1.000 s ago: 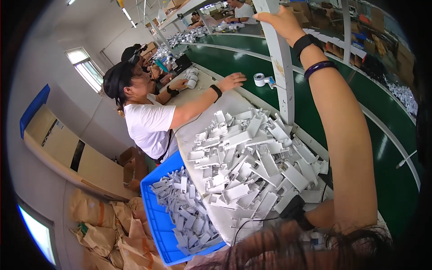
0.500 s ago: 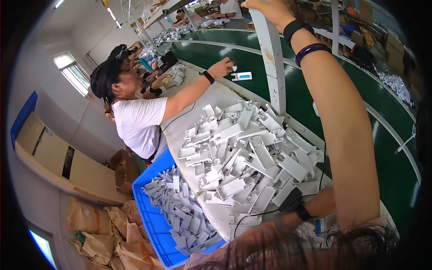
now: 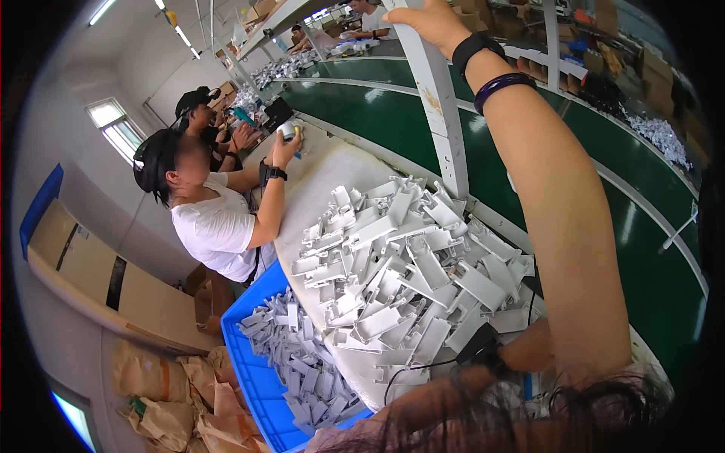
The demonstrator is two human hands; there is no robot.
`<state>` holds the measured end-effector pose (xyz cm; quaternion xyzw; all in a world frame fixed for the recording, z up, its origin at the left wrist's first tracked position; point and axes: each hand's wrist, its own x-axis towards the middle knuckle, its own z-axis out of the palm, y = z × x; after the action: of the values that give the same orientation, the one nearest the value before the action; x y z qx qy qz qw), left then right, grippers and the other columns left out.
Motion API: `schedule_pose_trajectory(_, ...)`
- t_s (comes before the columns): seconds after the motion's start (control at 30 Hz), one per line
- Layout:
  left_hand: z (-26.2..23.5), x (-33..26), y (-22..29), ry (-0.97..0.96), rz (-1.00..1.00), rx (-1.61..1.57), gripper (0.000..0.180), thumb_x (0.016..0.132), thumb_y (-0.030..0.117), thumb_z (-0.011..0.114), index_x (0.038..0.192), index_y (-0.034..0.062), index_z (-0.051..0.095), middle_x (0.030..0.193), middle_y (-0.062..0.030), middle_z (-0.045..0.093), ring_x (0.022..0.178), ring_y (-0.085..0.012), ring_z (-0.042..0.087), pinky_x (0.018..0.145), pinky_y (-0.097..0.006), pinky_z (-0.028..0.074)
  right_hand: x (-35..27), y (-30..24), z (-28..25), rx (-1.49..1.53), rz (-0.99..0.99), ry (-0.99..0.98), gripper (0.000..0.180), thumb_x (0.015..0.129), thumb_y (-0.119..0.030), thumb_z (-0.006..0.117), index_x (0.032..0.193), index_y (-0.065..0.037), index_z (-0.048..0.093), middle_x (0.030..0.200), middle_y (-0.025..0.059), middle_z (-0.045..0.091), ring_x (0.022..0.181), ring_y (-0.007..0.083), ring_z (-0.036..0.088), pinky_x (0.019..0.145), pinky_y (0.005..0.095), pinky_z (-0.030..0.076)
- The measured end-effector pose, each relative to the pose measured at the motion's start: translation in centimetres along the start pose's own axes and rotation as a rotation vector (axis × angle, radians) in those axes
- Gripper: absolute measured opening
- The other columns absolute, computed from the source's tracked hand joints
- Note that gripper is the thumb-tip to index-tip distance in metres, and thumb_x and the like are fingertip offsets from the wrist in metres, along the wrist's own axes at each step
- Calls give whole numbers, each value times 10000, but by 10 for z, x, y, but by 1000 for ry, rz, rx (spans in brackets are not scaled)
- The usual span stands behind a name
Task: The person picks up a white plastic housing and a battery, inserts the battery into the housing, and then presses a small circuit board into the assembly. They then place the completed unit onto the green conveyor belt and repeat the process.
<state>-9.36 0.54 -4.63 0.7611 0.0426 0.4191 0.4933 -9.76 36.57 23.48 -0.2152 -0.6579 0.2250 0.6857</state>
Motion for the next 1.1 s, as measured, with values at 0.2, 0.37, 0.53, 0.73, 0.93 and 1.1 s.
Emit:
schedule_pose_trajectory(0.2, 1, 0, 0, -193, -70, 178, 334, 821, 162, 575, 1136, 56, 595, 1121, -188, 589, 1021, -382, 551, 851, -454, 451, -7, -23, -2, -227, 87, -72, 650, 711, -403, 763, 1184, -13, 546, 1059, 154, 643, 901, 260, 645, 772, 397, 508)
schedule_pose_trajectory(0.37, 17, -3, -19, -137, -24, 288, 300, 825, 173, 558, 1106, 79, 603, 1004, -194, 616, 908, -391, 577, 744, -472, 464, -10, -32, -12, -161, 173, -77, 664, 718, -380, 763, 1199, 14, 529, 1058, 164, 623, 922, 253, 628, 779, 393, 503)
schedule_pose_trajectory(0.53, 27, -6, -35, 138, 241, 409, 242, 816, 153, 539, 1036, 72, 603, 863, -194, 617, 813, -402, 576, 672, -506, 437, -20, -53, 0, -151, 322, -84, 657, 720, -374, 762, 1194, 12, 521, 1053, 145, 616, 947, 236, 619, 833, 361, 482)
schedule_pose_trajectory(0.73, 27, -6, -25, -18, -68, 329, 151, 761, 110, 569, 896, 86, 633, 837, -119, 650, 793, -349, 612, 684, -450, 483, -28, -69, -34, -264, 456, -288, 537, 866, -375, 643, 1275, -56, 503, 1187, 97, 590, 1044, 184, 596, 889, 342, 478)
schedule_pose_trajectory(0.93, 22, -6, -15, -69, -32, 287, 195, 781, 108, 587, 966, 76, 638, 894, -132, 656, 822, -342, 619, 699, -425, 490, -54, -167, -96, -689, 759, -409, 387, 855, -294, 676, 1134, -39, 594, 1094, 58, 611, 833, 163, 681, 568, 237, 552)
schedule_pose_trajectory(1.1, 32, 8, 14, -214, -2, 19, 161, 804, 86, 593, 947, 42, 654, 921, -114, 672, 835, -266, 649, 759, -339, 510, -81, -265, -166, -841, 885, -427, 294, 865, -278, 677, 1034, -43, 627, 922, 29, 634, 731, 153, 689, 582, 250, 549)
